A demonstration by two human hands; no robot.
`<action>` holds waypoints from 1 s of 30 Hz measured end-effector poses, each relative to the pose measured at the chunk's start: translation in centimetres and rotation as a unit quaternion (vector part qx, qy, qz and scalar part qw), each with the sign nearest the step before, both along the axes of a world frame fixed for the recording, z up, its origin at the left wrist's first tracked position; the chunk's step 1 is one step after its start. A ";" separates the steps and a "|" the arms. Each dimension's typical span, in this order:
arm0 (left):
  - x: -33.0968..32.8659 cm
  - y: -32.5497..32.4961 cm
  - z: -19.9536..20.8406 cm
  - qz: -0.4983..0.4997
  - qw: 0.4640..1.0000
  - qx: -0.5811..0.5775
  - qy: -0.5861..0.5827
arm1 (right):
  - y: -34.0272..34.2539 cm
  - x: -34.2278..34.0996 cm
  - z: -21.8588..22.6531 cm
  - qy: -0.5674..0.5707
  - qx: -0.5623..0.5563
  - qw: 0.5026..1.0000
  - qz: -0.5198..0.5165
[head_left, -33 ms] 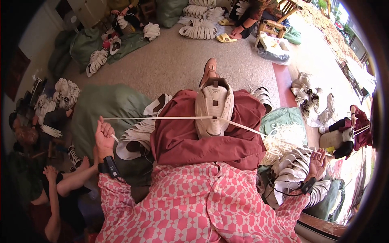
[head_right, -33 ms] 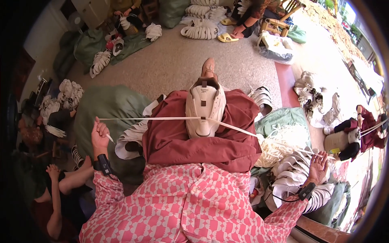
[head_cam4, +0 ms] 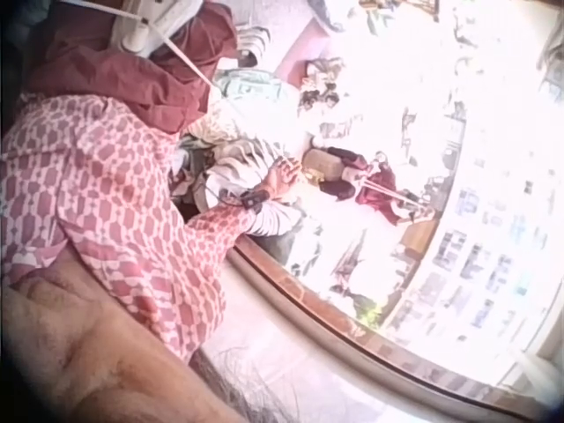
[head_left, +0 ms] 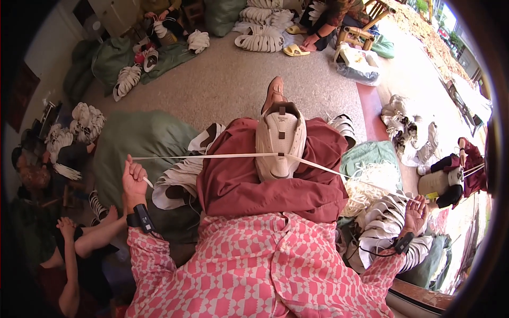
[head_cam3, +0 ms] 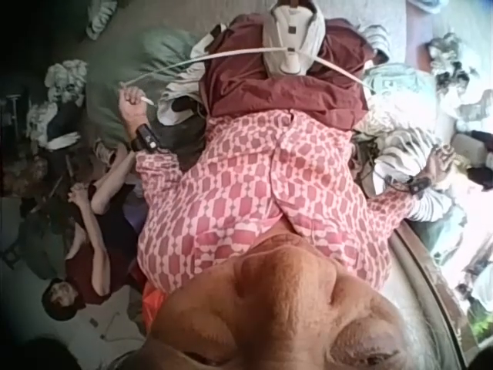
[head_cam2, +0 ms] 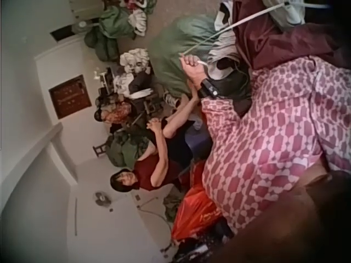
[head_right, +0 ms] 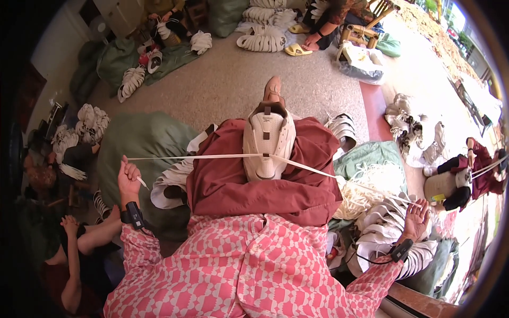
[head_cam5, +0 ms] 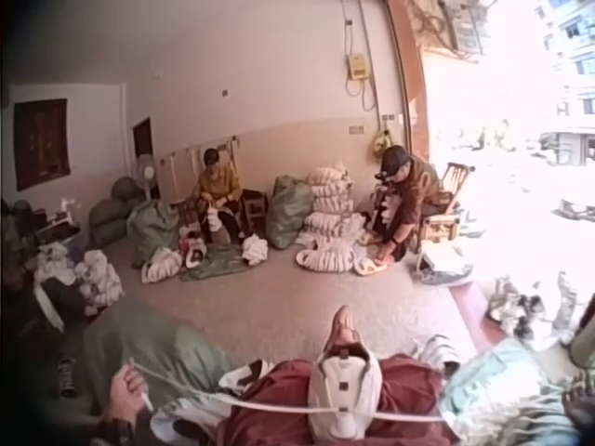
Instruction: The recorder is lacing up white athletic shoe uppers by hand while sitting on the floor in a manufacturing or assembly area.
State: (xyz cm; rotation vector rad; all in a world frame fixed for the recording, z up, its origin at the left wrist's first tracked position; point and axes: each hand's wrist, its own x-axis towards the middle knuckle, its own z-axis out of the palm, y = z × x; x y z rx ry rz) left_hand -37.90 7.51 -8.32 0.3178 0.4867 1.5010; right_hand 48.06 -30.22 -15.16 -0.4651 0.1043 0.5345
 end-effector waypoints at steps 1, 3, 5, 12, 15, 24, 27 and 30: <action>-1.7 0.0 -0.6 0.047 0.998 -0.013 0.027 | -0.5 0.8 -0.7 0.008 -0.006 1.000 -0.007; -5.0 -0.4 -1.8 0.096 0.994 -0.025 0.055 | -1.5 2.6 -2.5 0.014 0.005 1.000 0.015; -7.5 0.0 -3.1 0.171 0.978 -0.084 0.085 | -4.5 6.7 -5.0 0.022 -0.027 0.999 -0.005; -16.5 -2.2 -3.9 0.310 0.927 -0.190 0.093 | -5.9 10.8 -10.8 0.031 -0.141 0.990 -0.004; -15.3 -1.8 -3.4 0.311 0.938 -0.130 0.082 | -7.8 11.8 -11.2 0.000 -0.150 0.989 -0.015; -11.4 -0.1 3.8 0.185 0.975 0.066 0.105 | 3.7 4.5 -6.2 -0.184 -0.185 0.961 0.092; 1.1 3.4 6.5 0.028 0.965 0.105 0.240 | 13.7 -8.4 4.1 -0.284 -0.272 0.909 0.138; 14.7 3.0 7.3 -0.062 0.897 0.104 0.426 | 20.5 -18.2 8.5 -0.445 -0.287 0.815 0.234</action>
